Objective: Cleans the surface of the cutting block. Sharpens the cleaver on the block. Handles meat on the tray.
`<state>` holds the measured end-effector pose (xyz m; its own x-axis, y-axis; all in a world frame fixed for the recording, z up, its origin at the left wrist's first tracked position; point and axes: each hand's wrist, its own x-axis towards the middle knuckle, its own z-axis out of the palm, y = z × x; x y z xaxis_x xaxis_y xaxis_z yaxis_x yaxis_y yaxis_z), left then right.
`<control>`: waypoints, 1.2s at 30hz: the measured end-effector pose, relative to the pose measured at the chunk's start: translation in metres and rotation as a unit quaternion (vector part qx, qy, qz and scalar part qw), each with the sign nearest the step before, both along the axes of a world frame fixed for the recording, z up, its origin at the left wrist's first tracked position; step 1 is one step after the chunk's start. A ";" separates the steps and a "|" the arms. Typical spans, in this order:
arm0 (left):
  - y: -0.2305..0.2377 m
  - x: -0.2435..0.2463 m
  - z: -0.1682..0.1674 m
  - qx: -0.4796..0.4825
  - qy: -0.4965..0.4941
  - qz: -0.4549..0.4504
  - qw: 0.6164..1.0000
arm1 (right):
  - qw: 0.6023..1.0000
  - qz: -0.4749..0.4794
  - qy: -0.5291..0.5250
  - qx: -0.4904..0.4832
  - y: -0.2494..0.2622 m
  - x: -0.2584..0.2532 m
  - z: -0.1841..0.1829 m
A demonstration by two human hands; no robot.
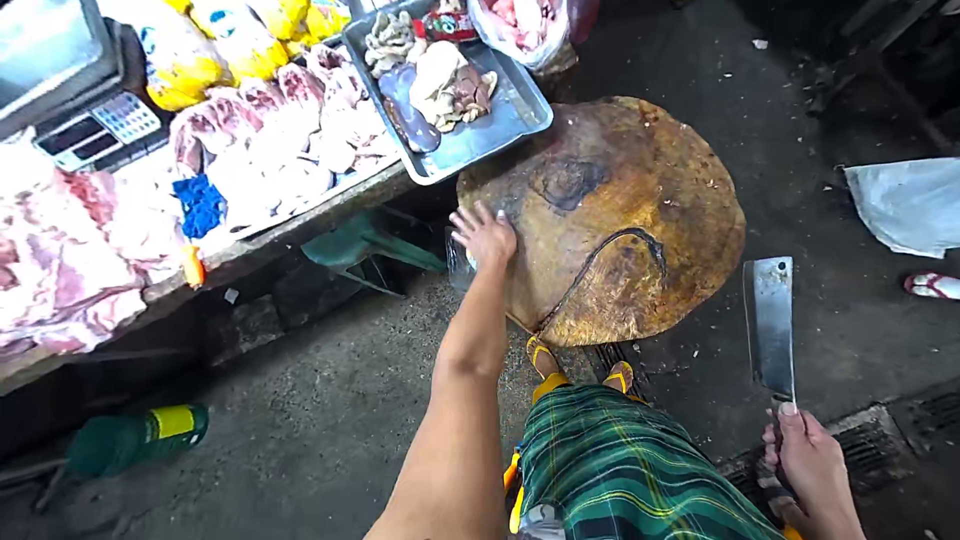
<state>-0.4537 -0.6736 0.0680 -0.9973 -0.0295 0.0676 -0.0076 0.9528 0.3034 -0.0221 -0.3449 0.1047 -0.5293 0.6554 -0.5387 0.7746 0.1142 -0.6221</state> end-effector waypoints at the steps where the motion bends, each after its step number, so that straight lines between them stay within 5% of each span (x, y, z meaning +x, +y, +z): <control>1: -0.002 0.011 -0.020 -0.015 0.007 -0.062 0.998 | 1.000 0.011 0.004 0.002 0.002 -0.004 0.002; 3: 0.006 0.065 -0.027 -0.038 -0.036 -0.124 0.991 | 1.000 0.023 0.010 0.008 0.003 -0.014 0.001; 6: 0.019 0.136 -0.038 -0.012 -0.053 0.005 0.998 | 0.999 0.039 0.022 0.021 -0.003 -0.027 0.005; 10: -0.027 0.026 -0.029 0.016 -0.059 0.128 0.990 | 0.998 0.059 0.025 0.020 -0.007 -0.052 0.013; 13: -0.056 -0.010 -0.045 0.040 -0.054 0.041 0.997 | 0.996 0.083 0.030 0.033 -0.008 -0.056 0.016; 18: -0.028 0.140 -0.052 0.027 0.025 -0.153 0.988 | 0.994 0.093 0.045 0.035 -0.013 -0.058 0.013; 22: -0.062 0.079 -0.054 -0.029 -0.036 -0.262 0.964 | 0.994 0.096 0.041 0.017 -0.017 -0.068 0.009; 25: -0.060 0.022 -0.046 -0.063 -0.071 -0.232 0.968 | 0.994 0.106 0.025 0.015 -0.020 -0.077 0.007; 29: 0.009 0.121 -0.031 -0.031 -0.086 -0.161 0.983 | 0.991 0.126 0.020 0.030 -0.025 -0.089 0.016; 31: 0.010 0.152 -0.010 0.057 -0.159 -0.150 0.974 | 0.990 0.132 0.029 0.038 -0.028 -0.083 0.018; 34: -0.024 0.100 0.021 0.120 -0.023 -0.096 0.988 | 0.992 0.119 0.030 0.035 -0.031 -0.079 0.017; 36: -0.039 0.064 0.063 -0.002 0.168 -0.129 0.977 | 0.993 0.117 0.019 0.018 -0.035 -0.076 0.016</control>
